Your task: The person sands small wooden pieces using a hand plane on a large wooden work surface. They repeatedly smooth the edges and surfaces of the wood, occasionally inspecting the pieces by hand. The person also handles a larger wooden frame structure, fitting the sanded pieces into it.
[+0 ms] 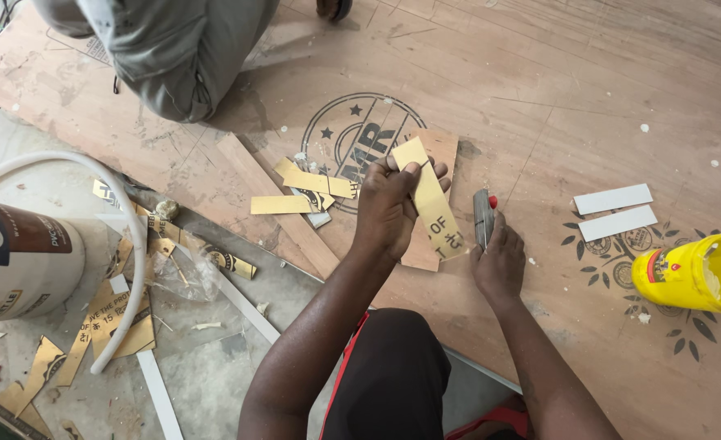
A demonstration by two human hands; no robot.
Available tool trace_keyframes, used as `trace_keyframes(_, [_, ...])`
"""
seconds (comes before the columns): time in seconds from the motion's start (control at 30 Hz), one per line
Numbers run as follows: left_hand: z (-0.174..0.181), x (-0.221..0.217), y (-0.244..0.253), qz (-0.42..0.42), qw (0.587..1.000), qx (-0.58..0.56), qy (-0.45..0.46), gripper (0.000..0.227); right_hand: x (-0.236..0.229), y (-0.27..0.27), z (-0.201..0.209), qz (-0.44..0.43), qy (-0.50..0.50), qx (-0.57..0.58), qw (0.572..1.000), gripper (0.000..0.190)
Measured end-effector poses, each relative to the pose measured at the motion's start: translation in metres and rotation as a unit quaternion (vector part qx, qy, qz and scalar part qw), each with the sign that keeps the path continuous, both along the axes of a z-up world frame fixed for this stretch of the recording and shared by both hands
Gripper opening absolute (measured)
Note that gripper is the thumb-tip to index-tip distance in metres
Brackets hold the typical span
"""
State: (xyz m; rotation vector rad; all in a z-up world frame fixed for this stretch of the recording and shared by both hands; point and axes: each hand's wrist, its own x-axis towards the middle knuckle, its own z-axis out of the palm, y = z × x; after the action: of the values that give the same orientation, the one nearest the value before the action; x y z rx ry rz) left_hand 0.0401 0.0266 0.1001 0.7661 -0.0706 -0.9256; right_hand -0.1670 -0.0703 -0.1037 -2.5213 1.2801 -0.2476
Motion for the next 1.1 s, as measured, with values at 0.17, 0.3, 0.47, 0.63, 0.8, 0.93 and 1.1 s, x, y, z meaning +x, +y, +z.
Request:
trace_keyframes(0.17, [0.008,-0.001,-0.005,0.022,1.000,0.006,-0.004,0.031,-0.002,0.001,-0.005,0.000,-0.012,-0.014,1.000,0.087])
trace_keyframes(0.3, [-0.005,0.002,-0.008,0.026,1.000,-0.015,-0.004,0.033,-0.002,0.000,-0.008,-0.001,-0.013,-0.024,1.000,0.087])
trace_keyframes(0.47, [-0.085,0.032,-0.039,-0.063,0.954,0.131,-0.261,0.025,-0.003,0.001,-0.007,0.007,-0.034,-0.021,0.999,0.084])
trace_keyframes(0.63, [-0.161,0.034,-0.046,-0.136,0.672,0.353,-0.636,0.041,0.004,-0.001,0.007,-0.002,-0.009,-0.003,1.000,0.083])
trace_keyframes(0.8, [-0.183,0.023,-0.024,-0.158,0.552,0.361,-0.735,0.069,0.017,-0.005,0.014,-0.013,-0.016,0.018,1.000,0.082])
trace_keyframes(0.93, [-0.200,0.023,-0.025,-0.135,0.549,0.337,-0.753,0.056,0.042,-0.017,0.006,-0.002,-0.061,0.026,0.998,0.078])
trace_keyframes(1.1, [-0.201,0.026,-0.053,-0.121,0.545,0.305,-0.772,0.035,0.056,-0.037,-0.006,0.043,-0.131,0.062,0.989,0.081])
